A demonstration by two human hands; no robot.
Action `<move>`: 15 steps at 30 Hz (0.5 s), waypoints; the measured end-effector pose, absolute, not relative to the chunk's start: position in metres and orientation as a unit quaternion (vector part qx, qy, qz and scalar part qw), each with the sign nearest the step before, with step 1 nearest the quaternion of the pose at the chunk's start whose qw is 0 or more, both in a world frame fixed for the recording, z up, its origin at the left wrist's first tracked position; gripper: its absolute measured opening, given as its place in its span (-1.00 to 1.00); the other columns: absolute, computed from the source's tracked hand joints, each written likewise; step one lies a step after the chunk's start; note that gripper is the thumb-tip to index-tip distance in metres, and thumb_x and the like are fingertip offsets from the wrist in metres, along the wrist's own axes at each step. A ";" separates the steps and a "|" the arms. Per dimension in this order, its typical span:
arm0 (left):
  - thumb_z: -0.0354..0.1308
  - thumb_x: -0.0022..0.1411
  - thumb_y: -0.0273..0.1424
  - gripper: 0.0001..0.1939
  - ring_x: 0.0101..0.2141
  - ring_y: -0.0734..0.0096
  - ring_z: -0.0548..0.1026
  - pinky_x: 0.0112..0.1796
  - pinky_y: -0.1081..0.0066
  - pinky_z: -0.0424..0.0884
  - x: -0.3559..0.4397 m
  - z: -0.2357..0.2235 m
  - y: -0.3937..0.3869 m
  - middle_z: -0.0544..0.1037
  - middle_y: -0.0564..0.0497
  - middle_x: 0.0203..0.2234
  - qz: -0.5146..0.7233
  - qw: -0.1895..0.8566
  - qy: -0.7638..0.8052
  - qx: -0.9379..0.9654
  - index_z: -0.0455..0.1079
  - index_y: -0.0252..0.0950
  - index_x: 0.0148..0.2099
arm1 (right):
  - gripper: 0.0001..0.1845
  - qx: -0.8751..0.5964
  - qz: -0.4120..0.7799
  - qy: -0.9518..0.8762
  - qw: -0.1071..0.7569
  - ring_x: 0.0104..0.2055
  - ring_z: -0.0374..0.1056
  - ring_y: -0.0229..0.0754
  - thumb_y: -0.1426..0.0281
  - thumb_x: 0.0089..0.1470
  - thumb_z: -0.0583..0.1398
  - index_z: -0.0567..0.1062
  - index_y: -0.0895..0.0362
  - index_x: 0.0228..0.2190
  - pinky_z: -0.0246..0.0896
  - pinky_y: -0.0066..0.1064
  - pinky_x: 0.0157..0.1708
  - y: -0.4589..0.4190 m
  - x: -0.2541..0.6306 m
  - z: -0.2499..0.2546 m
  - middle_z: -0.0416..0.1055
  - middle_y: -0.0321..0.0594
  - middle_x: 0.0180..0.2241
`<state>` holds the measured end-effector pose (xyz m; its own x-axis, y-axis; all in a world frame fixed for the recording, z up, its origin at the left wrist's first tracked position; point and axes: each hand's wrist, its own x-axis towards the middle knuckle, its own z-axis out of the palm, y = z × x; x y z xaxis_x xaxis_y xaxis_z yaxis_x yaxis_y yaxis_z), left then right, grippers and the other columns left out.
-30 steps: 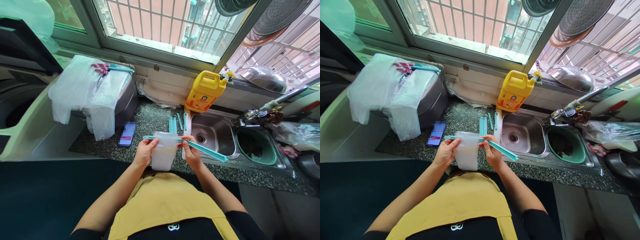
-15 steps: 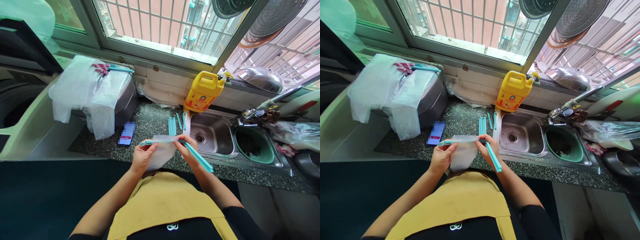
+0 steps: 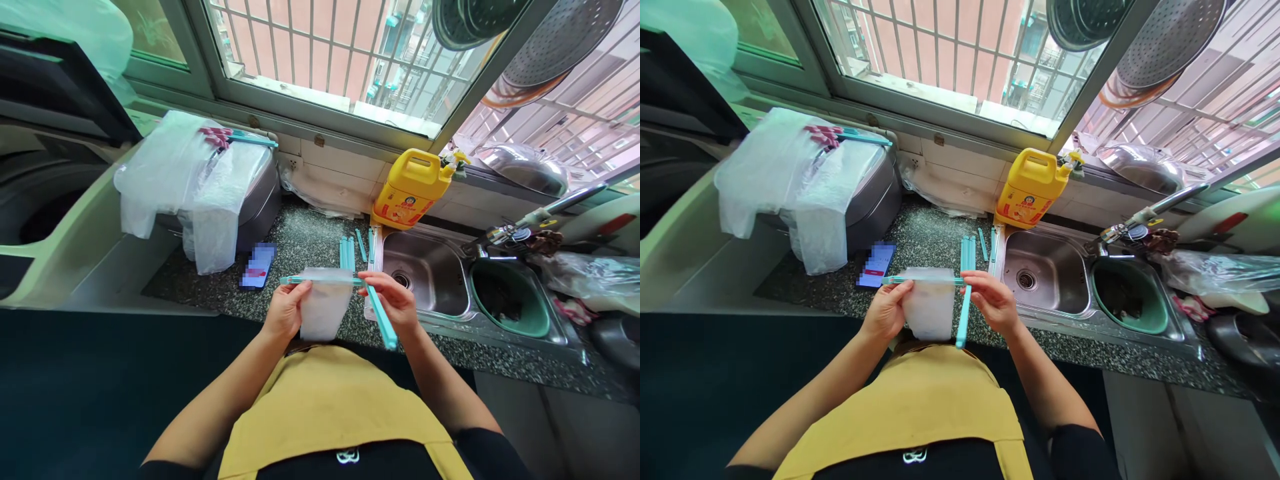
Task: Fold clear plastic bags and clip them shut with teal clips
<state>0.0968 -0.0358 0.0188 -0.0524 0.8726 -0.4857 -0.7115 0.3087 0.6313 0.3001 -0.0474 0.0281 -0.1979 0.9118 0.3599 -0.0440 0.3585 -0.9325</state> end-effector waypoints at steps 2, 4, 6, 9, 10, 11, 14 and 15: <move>0.47 -0.50 -0.41 -0.66 -0.62 0.57 0.44 -0.48 0.54 0.37 0.099 0.019 -0.037 0.52 0.14 -0.67 0.577 0.688 0.432 0.086 0.41 -0.35 -0.58 | -0.81 -0.341 0.378 -0.674 0.535 -0.20 0.44 -0.17 0.34 0.13 0.16 0.54 -0.01 -0.21 0.42 -0.30 -0.28 -0.048 0.302 0.027 0.48 -0.14 -0.13; 0.47 -0.50 -0.43 -0.66 -0.61 0.59 0.43 -0.47 0.56 0.37 0.101 0.019 -0.039 0.51 0.15 -0.67 0.576 0.690 0.431 0.082 0.41 -0.35 -0.58 | -0.83 -0.342 0.310 -0.708 0.535 -0.18 0.43 -0.14 0.34 0.11 0.18 0.55 0.01 -0.25 0.40 -0.28 -0.26 -0.048 0.302 0.028 0.49 -0.13 -0.18; 0.46 -0.48 -0.42 -0.66 -0.60 0.58 0.44 -0.45 0.56 0.37 0.102 0.019 -0.040 0.52 0.14 -0.66 0.571 0.693 0.432 0.086 0.41 -0.35 -0.56 | -0.82 -0.339 0.271 -0.725 0.534 -0.18 0.42 -0.12 0.30 0.10 0.19 0.54 0.04 -0.25 0.39 -0.27 -0.26 -0.047 0.300 0.029 0.49 -0.10 -0.20; 0.46 -0.45 -0.41 -0.66 -0.58 0.55 0.45 -0.42 0.52 0.38 0.102 0.021 -0.043 0.52 0.13 -0.64 0.563 0.696 0.436 0.099 0.41 -0.34 -0.55 | -0.82 -0.340 0.259 -0.731 0.531 -0.19 0.42 -0.13 0.28 0.10 0.19 0.52 0.06 -0.25 0.38 -0.28 -0.25 -0.048 0.296 0.029 0.49 -0.09 -0.21; 0.46 -0.45 -0.40 -0.66 -0.57 0.55 0.45 -0.42 0.52 0.38 0.102 0.022 -0.043 0.51 0.13 -0.64 0.561 0.695 0.436 0.107 0.41 -0.35 -0.55 | -0.83 -0.346 0.260 -0.728 0.532 -0.19 0.42 -0.14 0.30 0.10 0.19 0.51 0.06 -0.26 0.37 -0.28 -0.24 -0.049 0.295 0.028 0.49 -0.09 -0.22; 0.47 -0.44 -0.38 -0.65 -0.57 0.54 0.44 -0.43 0.51 0.37 0.102 0.023 -0.044 0.50 0.13 -0.64 0.562 0.693 0.436 0.118 0.41 -0.35 -0.55 | -0.85 -0.355 0.262 -0.722 0.533 -0.20 0.43 -0.15 0.32 0.10 0.19 0.51 0.07 -0.27 0.37 -0.28 -0.23 -0.050 0.293 0.028 0.49 -0.10 -0.24; 0.46 -0.39 -0.35 -0.66 -0.57 0.58 0.41 -0.44 0.55 0.34 0.102 0.027 -0.047 0.47 0.14 -0.65 0.573 0.681 0.426 0.163 0.40 -0.34 -0.54 | -0.91 -0.386 0.274 -0.695 0.541 -0.23 0.42 -0.17 0.37 0.07 0.22 0.51 0.08 -0.32 0.36 -0.31 -0.22 -0.053 0.289 0.026 0.49 -0.13 -0.28; 0.46 -0.38 -0.35 -0.66 -0.58 0.60 0.40 -0.45 0.56 0.33 0.102 0.027 -0.049 0.46 0.16 -0.65 0.577 0.675 0.424 0.177 0.39 -0.33 -0.54 | -0.92 -0.395 0.282 -0.682 0.546 -0.23 0.41 -0.18 0.37 0.06 0.23 0.51 0.08 -0.34 0.36 -0.32 -0.23 -0.054 0.288 0.025 0.49 -0.14 -0.30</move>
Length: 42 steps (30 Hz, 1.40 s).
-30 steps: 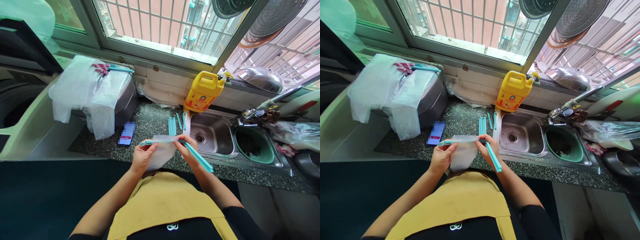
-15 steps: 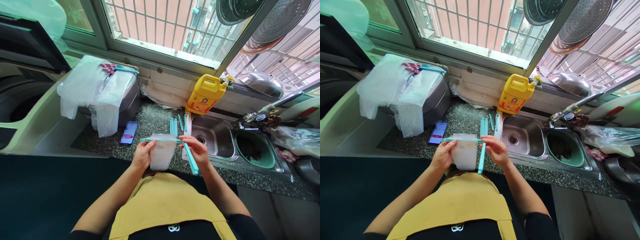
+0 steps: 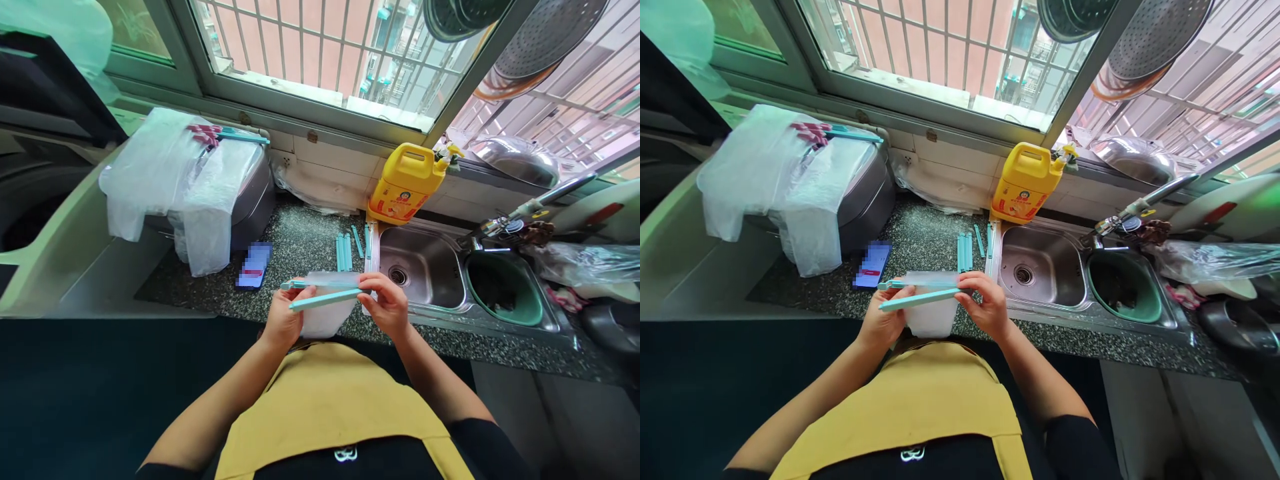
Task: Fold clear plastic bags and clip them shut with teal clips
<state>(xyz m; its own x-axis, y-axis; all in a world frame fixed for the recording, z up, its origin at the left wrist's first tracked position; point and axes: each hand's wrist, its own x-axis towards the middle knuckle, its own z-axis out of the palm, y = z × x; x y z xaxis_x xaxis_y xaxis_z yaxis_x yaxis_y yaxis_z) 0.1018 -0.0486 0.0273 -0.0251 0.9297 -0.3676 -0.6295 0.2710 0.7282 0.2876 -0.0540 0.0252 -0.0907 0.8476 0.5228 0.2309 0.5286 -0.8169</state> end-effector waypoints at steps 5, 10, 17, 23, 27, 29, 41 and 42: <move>0.46 -0.35 -0.32 -0.65 -0.61 0.60 0.34 -0.52 0.56 0.26 0.100 0.021 -0.055 0.42 0.16 -0.65 0.578 0.654 0.434 0.222 0.40 -0.33 -0.50 | -0.73 -0.452 0.371 -0.592 0.555 -0.31 0.40 -0.23 0.27 -0.01 0.28 0.50 0.07 -0.22 0.36 -0.43 -0.33 -0.055 0.285 0.026 0.48 -0.19 -0.32; 0.43 -0.24 -0.35 -0.72 -0.56 0.57 0.35 -0.49 0.56 0.27 0.097 0.009 -0.059 0.44 0.11 -0.60 0.570 0.631 0.434 0.299 0.45 -0.32 -0.46 | -0.68 -0.476 0.462 -0.565 0.491 -0.42 0.37 -0.26 0.14 -0.08 0.29 0.54 0.12 -0.35 0.32 -0.45 -0.43 -0.052 0.287 0.031 0.49 -0.21 -0.41; 0.41 -0.18 -0.33 -0.77 -0.54 0.54 0.29 -0.50 0.55 0.24 0.095 0.007 -0.058 0.41 0.08 -0.59 0.561 0.595 0.441 0.369 0.47 -0.33 -0.48 | -0.74 -0.497 0.425 -0.554 0.515 -0.50 0.27 -0.30 0.18 -0.04 0.27 0.52 0.13 -0.49 0.21 -0.47 -0.53 -0.051 0.283 0.034 0.43 -0.25 -0.51; 0.39 -0.13 -0.34 -0.80 -0.56 0.56 0.24 -0.51 0.55 0.20 0.093 0.022 -0.053 0.37 0.10 -0.61 0.531 0.608 0.421 0.413 0.46 -0.33 -0.50 | -0.79 -0.485 0.416 -0.551 0.537 -0.47 0.29 -0.28 0.23 -0.03 0.27 0.50 0.12 -0.52 0.22 -0.45 -0.49 -0.049 0.283 0.033 0.44 -0.25 -0.50; 0.40 -0.15 -0.28 -0.76 -0.50 0.50 0.33 -0.43 0.53 0.29 0.091 0.023 -0.050 0.42 0.07 -0.58 0.511 0.632 0.423 0.401 0.48 -0.32 -0.48 | -0.84 -0.479 0.408 -0.538 0.561 -0.47 0.30 -0.29 0.28 -0.03 0.28 0.50 0.10 -0.51 0.24 -0.46 -0.45 -0.049 0.281 0.031 0.44 -0.29 -0.50; 0.40 -0.17 -0.27 -0.76 -0.47 0.46 0.37 -0.37 0.49 0.33 0.091 0.020 -0.051 0.46 0.05 -0.55 0.509 0.636 0.430 0.389 0.50 -0.32 -0.48 | -0.84 -0.482 0.400 -0.540 0.562 -0.47 0.30 -0.29 0.27 -0.03 0.27 0.50 0.10 -0.51 0.24 -0.46 -0.46 -0.050 0.281 0.030 0.44 -0.28 -0.49; 0.38 -0.13 -0.31 -0.79 -0.40 0.33 0.46 -0.26 0.38 0.38 0.092 0.013 -0.052 0.58 0.00 -0.50 0.530 0.586 0.469 0.394 0.58 -0.27 -0.38 | -0.77 -0.522 0.356 -0.526 0.569 -0.39 0.36 -0.21 0.19 -0.04 0.27 0.51 0.09 -0.40 0.29 -0.41 -0.42 -0.053 0.281 0.026 0.48 -0.21 -0.41; 0.39 -0.14 -0.30 -0.78 -0.39 0.32 0.46 -0.26 0.38 0.39 0.093 0.013 -0.052 0.58 0.00 -0.50 0.530 0.592 0.469 0.385 0.58 -0.27 -0.38 | -0.77 -0.525 0.349 -0.526 0.571 -0.37 0.36 -0.20 0.19 -0.03 0.26 0.51 0.09 -0.40 0.30 -0.40 -0.40 -0.054 0.280 0.026 0.48 -0.21 -0.41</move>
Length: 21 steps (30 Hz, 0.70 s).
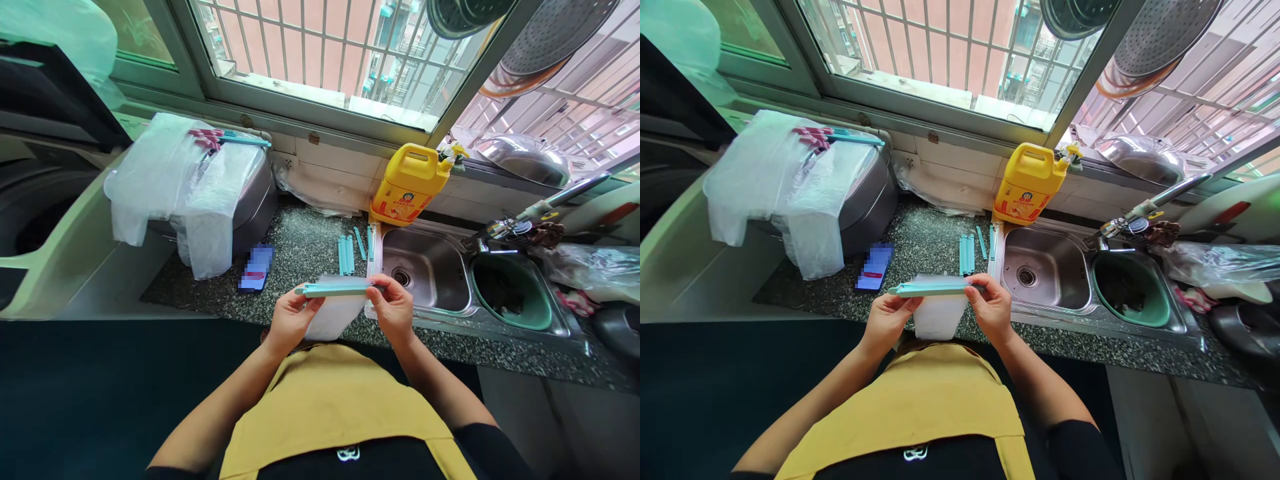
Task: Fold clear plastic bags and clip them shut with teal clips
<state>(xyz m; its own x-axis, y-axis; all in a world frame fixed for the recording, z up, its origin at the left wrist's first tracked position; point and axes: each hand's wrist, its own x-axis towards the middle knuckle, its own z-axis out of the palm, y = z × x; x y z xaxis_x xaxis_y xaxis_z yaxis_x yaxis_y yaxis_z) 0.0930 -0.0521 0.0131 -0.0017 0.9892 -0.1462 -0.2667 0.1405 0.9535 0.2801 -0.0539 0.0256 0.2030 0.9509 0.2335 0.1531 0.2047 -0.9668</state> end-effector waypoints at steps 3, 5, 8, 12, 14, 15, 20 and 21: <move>0.40 -0.18 -0.28 -0.76 -0.39 0.34 0.46 -0.25 0.39 0.38 0.094 0.015 -0.053 0.57 -0.01 -0.49 0.529 0.610 0.459 0.371 0.57 -0.29 -0.41 | -0.78 -0.531 0.338 -0.526 0.572 -0.37 0.37 -0.20 0.19 -0.03 0.26 0.51 0.09 -0.41 0.32 -0.39 -0.37 -0.055 0.280 0.027 0.47 -0.22 -0.42; 0.42 -0.21 -0.25 -0.73 -0.41 0.38 0.45 -0.27 0.42 0.38 0.094 0.017 -0.053 0.56 -0.01 -0.50 0.527 0.623 0.451 0.362 0.55 -0.30 -0.43 | -0.79 -0.534 0.334 -0.521 0.576 -0.38 0.37 -0.22 0.20 -0.03 0.26 0.51 0.09 -0.41 0.32 -0.40 -0.38 -0.056 0.281 0.027 0.47 -0.23 -0.43; 0.43 -0.24 -0.22 -0.64 -0.47 0.44 0.40 -0.36 0.47 0.35 0.092 0.021 -0.053 0.51 0.02 -0.53 0.528 0.633 0.435 0.362 0.53 -0.30 -0.36 | -0.80 -0.530 0.330 -0.517 0.585 -0.40 0.36 -0.23 0.22 -0.03 0.27 0.51 0.09 -0.42 0.31 -0.42 -0.39 -0.058 0.282 0.027 0.47 -0.24 -0.44; 0.37 -0.12 -0.20 -0.72 -0.45 0.44 0.35 -0.39 0.50 0.29 0.089 0.030 -0.054 0.43 0.03 -0.52 0.538 0.587 0.437 0.417 0.50 -0.30 -0.42 | -0.79 -0.518 0.329 -0.529 0.586 -0.38 0.36 -0.21 0.21 -0.03 0.27 0.51 0.09 -0.43 0.32 -0.39 -0.37 -0.061 0.281 0.025 0.46 -0.22 -0.44; 0.34 -0.07 -0.22 -0.75 -0.47 0.45 0.31 -0.40 0.49 0.26 0.087 0.035 -0.054 0.38 0.04 -0.55 0.543 0.556 0.447 0.444 0.46 -0.31 -0.51 | -0.77 -0.522 0.337 -0.535 0.572 -0.37 0.36 -0.21 0.19 -0.03 0.27 0.52 0.09 -0.38 0.32 -0.40 -0.38 -0.061 0.283 0.025 0.47 -0.21 -0.42; 0.34 -0.05 -0.23 -0.75 -0.48 0.46 0.30 -0.41 0.49 0.25 0.086 0.037 -0.054 0.37 0.04 -0.56 0.543 0.546 0.447 0.456 0.45 -0.30 -0.53 | -0.75 -0.524 0.344 -0.544 0.558 -0.37 0.36 -0.22 0.19 -0.03 0.27 0.53 0.09 -0.34 0.32 -0.41 -0.39 -0.060 0.284 0.026 0.47 -0.21 -0.41; 0.33 -0.03 -0.32 -0.85 -0.48 0.44 0.32 -0.41 0.47 0.25 0.081 0.039 -0.053 0.40 0.02 -0.55 0.534 0.526 0.413 0.517 0.49 -0.28 -0.50 | -0.75 -0.479 0.397 -0.639 0.451 -0.37 0.37 -0.20 0.21 -0.03 0.27 0.56 0.10 -0.32 0.31 -0.39 -0.38 -0.053 0.293 0.037 0.50 -0.20 -0.39; 0.33 -0.03 -0.33 -0.87 -0.48 0.44 0.33 -0.40 0.47 0.25 0.080 0.040 -0.053 0.41 0.01 -0.55 0.529 0.525 0.409 0.526 0.50 -0.28 -0.49 | -0.79 -0.467 0.400 -0.650 0.448 -0.39 0.37 -0.20 0.23 -0.01 0.25 0.56 0.11 -0.37 0.31 -0.38 -0.39 -0.052 0.293 0.039 0.50 -0.20 -0.42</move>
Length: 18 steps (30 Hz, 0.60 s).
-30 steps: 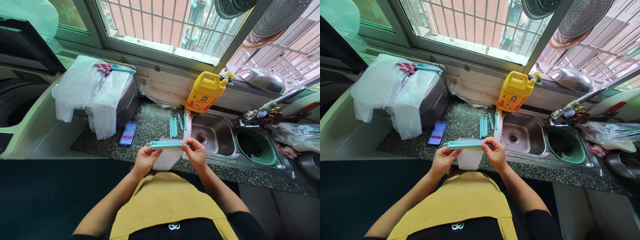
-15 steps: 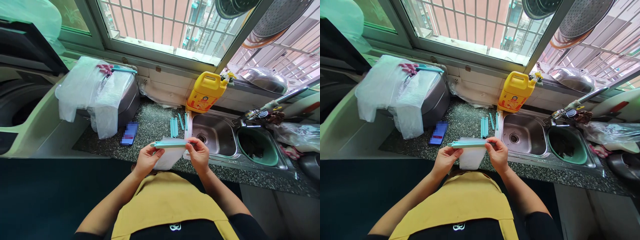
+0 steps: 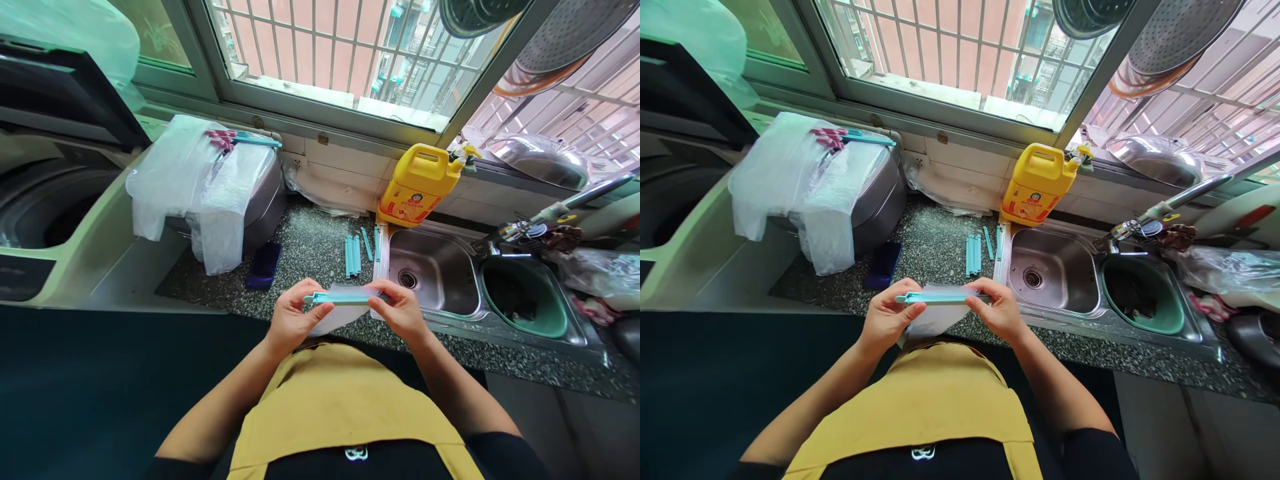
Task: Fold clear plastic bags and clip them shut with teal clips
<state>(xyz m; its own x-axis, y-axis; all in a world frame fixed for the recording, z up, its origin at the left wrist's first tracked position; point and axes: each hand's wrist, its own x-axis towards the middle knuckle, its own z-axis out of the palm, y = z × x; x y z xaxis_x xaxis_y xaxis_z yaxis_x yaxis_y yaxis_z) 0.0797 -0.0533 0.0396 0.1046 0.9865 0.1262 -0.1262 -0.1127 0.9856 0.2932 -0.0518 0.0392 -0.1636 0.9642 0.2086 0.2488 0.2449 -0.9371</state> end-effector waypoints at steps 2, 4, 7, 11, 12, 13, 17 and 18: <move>0.33 -0.04 -0.35 -0.88 -0.48 0.43 0.33 -0.40 0.46 0.26 0.079 0.040 -0.053 0.41 0.01 -0.55 0.523 0.523 0.410 0.533 0.51 -0.27 -0.50 | -0.83 -0.456 0.386 -0.656 0.461 -0.41 0.37 -0.21 0.28 0.04 0.21 0.54 0.11 -0.44 0.29 -0.39 -0.39 -0.051 0.291 0.042 0.48 -0.21 -0.46; 0.32 -0.03 -0.36 -0.89 -0.48 0.43 0.34 -0.40 0.46 0.26 0.078 0.041 -0.054 0.41 0.01 -0.54 0.526 0.519 0.414 0.532 0.50 -0.28 -0.50 | -0.85 -0.456 0.364 -0.655 0.480 -0.42 0.36 -0.23 0.34 0.07 0.20 0.52 0.11 -0.47 0.28 -0.39 -0.39 -0.052 0.288 0.043 0.46 -0.23 -0.48; 0.30 0.00 -0.36 -0.89 -0.47 0.43 0.34 -0.39 0.46 0.27 0.078 0.043 -0.055 0.42 0.01 -0.52 0.534 0.516 0.415 0.526 0.49 -0.28 -0.48 | -0.86 -0.461 0.345 -0.656 0.488 -0.42 0.35 -0.23 0.36 0.08 0.18 0.50 0.10 -0.47 0.27 -0.38 -0.38 -0.055 0.286 0.044 0.45 -0.23 -0.48; 0.29 0.01 -0.33 -0.84 -0.47 0.43 0.35 -0.38 0.46 0.27 0.078 0.036 -0.053 0.43 0.00 -0.53 0.540 0.504 0.418 0.528 0.46 -0.29 -0.52 | -0.88 -0.452 0.352 -0.683 0.452 -0.41 0.35 -0.22 0.33 0.05 0.20 0.51 0.11 -0.42 0.27 -0.39 -0.39 -0.054 0.287 0.043 0.46 -0.22 -0.45; 0.28 0.02 -0.32 -0.83 -0.46 0.44 0.35 -0.38 0.47 0.27 0.077 0.029 -0.050 0.43 0.01 -0.53 0.539 0.501 0.420 0.532 0.46 -0.30 -0.52 | -0.88 -0.454 0.354 -0.691 0.437 -0.40 0.35 -0.22 0.33 0.04 0.21 0.51 0.12 -0.41 0.26 -0.40 -0.40 -0.051 0.286 0.039 0.46 -0.22 -0.45; 0.28 0.02 -0.30 -0.81 -0.47 0.44 0.35 -0.37 0.47 0.28 0.076 0.020 -0.045 0.43 0.01 -0.53 0.535 0.498 0.425 0.534 0.45 -0.30 -0.52 | -0.88 -0.461 0.356 -0.696 0.420 -0.40 0.35 -0.22 0.33 0.03 0.21 0.51 0.12 -0.41 0.25 -0.41 -0.40 -0.047 0.285 0.032 0.46 -0.22 -0.45; 0.25 -0.04 -0.15 -0.69 -0.47 0.44 0.35 -0.36 0.46 0.29 0.063 -0.034 -0.008 0.41 0.04 -0.57 0.476 0.499 0.509 0.515 0.40 -0.30 -0.55 | -0.85 -0.530 0.387 -0.663 0.360 -0.38 0.35 -0.20 0.33 -0.04 0.20 0.51 0.16 -0.43 0.22 -0.39 -0.35 -0.015 0.267 -0.019 0.48 -0.21 -0.44; 0.26 -0.06 -0.14 -0.69 -0.47 0.43 0.36 -0.34 0.44 0.30 0.058 -0.049 0.004 0.42 0.05 -0.58 0.464 0.498 0.525 0.511 0.40 -0.30 -0.56 | -0.83 -0.555 0.404 -0.645 0.337 -0.38 0.34 -0.20 0.34 -0.07 0.20 0.52 0.17 -0.43 0.22 -0.39 -0.34 -0.005 0.260 -0.035 0.48 -0.22 -0.44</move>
<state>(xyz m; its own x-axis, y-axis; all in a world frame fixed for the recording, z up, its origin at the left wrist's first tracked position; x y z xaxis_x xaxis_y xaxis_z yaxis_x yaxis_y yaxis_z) 0.0579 0.0036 -0.0485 0.0188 0.9986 -0.0486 0.0751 0.0471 0.9961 0.2600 -0.0049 -0.0355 -0.1577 0.9874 -0.0133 0.4430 0.0587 -0.8946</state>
